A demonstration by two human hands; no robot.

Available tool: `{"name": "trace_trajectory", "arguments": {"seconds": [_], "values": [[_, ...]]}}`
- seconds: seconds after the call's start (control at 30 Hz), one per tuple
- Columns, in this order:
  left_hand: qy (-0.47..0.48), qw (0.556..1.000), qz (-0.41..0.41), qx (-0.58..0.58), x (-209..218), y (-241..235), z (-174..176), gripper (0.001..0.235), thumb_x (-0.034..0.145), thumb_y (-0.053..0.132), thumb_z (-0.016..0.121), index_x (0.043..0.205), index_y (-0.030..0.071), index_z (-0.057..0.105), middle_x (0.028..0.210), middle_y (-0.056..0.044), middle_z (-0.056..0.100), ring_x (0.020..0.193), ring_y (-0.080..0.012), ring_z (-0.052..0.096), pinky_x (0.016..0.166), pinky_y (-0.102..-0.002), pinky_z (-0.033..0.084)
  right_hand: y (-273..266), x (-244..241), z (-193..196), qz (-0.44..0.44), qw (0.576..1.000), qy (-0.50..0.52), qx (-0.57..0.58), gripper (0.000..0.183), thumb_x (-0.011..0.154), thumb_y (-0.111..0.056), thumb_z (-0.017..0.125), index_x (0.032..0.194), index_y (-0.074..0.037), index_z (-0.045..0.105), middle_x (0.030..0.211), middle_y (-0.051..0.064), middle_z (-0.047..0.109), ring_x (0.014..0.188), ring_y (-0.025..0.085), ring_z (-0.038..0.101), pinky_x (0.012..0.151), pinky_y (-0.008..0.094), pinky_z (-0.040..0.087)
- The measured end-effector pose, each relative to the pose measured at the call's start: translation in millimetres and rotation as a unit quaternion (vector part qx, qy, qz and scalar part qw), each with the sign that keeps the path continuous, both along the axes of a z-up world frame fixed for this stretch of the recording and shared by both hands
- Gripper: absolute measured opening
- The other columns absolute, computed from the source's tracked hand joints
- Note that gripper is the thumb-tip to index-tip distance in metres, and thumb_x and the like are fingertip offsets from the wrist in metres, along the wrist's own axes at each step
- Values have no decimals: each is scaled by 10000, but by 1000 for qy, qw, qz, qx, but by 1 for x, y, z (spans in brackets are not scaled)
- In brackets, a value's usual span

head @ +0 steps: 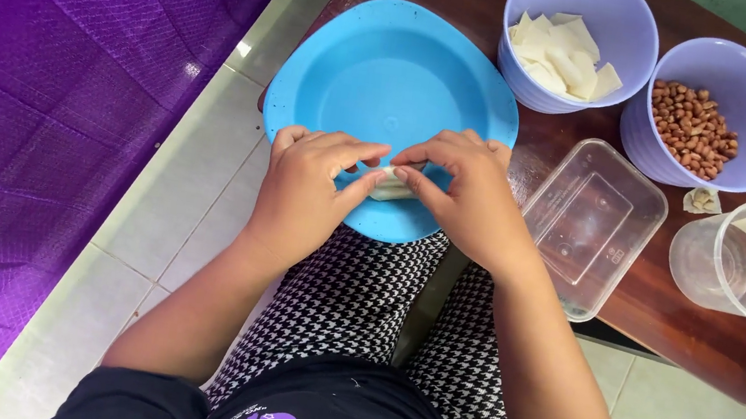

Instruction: The person places a thin sheet on a clear plastic container, adds peanuts, and rolls it into a cylinder. They repeat this process, placing the finished rolls into a blue bowl.

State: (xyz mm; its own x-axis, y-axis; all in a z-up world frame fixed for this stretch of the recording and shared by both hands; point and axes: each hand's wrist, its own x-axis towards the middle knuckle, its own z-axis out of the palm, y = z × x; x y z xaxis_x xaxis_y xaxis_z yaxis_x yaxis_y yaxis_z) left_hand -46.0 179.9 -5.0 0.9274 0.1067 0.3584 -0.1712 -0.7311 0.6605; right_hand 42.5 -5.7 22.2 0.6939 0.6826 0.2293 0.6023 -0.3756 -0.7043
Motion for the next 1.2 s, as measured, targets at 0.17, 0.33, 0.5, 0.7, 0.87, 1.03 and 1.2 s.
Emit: {"name": "trace_trajectory", "arguments": {"seconds": [0.17, 0.33, 0.5, 0.7, 0.87, 1.03, 1.2], "values": [[5, 1000, -10, 10, 9, -1, -6, 165, 962, 160, 722, 1113, 205, 772, 920, 19, 759, 825, -168, 709, 1029, -429, 347, 3, 1, -7, -15, 999, -17, -27, 60, 920, -186, 768, 979, -184, 768, 833, -19, 687, 962, 211, 615, 1007, 441, 255], [21, 999, -13, 31, 7, -3, 5, 224, 944, 199, 739, 1168, 192, 755, 1001, -26, 755, 943, -244, 710, 1125, -591, 253, 3, 2, -7, -41, 999, 1, -31, 40, 932, -209, 755, 968, -194, 765, 807, -39, 688, 968, 202, 614, 1001, 446, 244], [55, 998, -11, 29, 9, -6, 7, 220, 934, 125, 728, 1151, 147, 760, 983, -50, 770, 1005, -284, 703, 1161, -684, 130, 4, 3, -6, -38, 997, -10, -70, 64, 929, -226, 753, 965, -176, 770, 809, -22, 698, 972, 224, 615, 993, 499, 240], [68, 996, -1, 57, 11, -7, 1, 194, 942, 155, 720, 1131, 167, 762, 995, -25, 765, 1029, -255, 697, 1175, -701, 74, 4, 6, -5, -33, 994, -8, -104, 42, 919, -201, 736, 935, -184, 770, 804, -14, 697, 974, 241, 594, 1001, 534, 218], [59, 994, 10, 94, 11, -8, 5, 114, 949, 188, 726, 1037, 149, 788, 978, -47, 765, 1010, -250, 700, 1178, -697, 49, 6, 5, -5, -30, 993, -22, -113, 51, 904, -190, 747, 942, -176, 779, 844, 10, 690, 983, 262, 589, 996, 550, 221], [53, 993, 20, 105, 11, -8, 2, 127, 962, 252, 719, 952, 155, 800, 947, -40, 757, 960, -235, 700, 1192, -687, 40, 5, 8, -9, -33, 992, -24, -118, 48, 893, -211, 761, 934, -192, 776, 853, 6, 674, 995, 257, 576, 1016, 563, 211], [66, 994, 12, 92, 12, -7, 2, 107, 960, 223, 707, 963, 180, 804, 926, -26, 744, 966, -239, 688, 1186, -700, 50, 6, 11, -13, -35, 991, -32, -121, 72, 895, -209, 766, 966, -198, 769, 837, 6, 665, 999, 262, 583, 1040, 601, 187]]}}
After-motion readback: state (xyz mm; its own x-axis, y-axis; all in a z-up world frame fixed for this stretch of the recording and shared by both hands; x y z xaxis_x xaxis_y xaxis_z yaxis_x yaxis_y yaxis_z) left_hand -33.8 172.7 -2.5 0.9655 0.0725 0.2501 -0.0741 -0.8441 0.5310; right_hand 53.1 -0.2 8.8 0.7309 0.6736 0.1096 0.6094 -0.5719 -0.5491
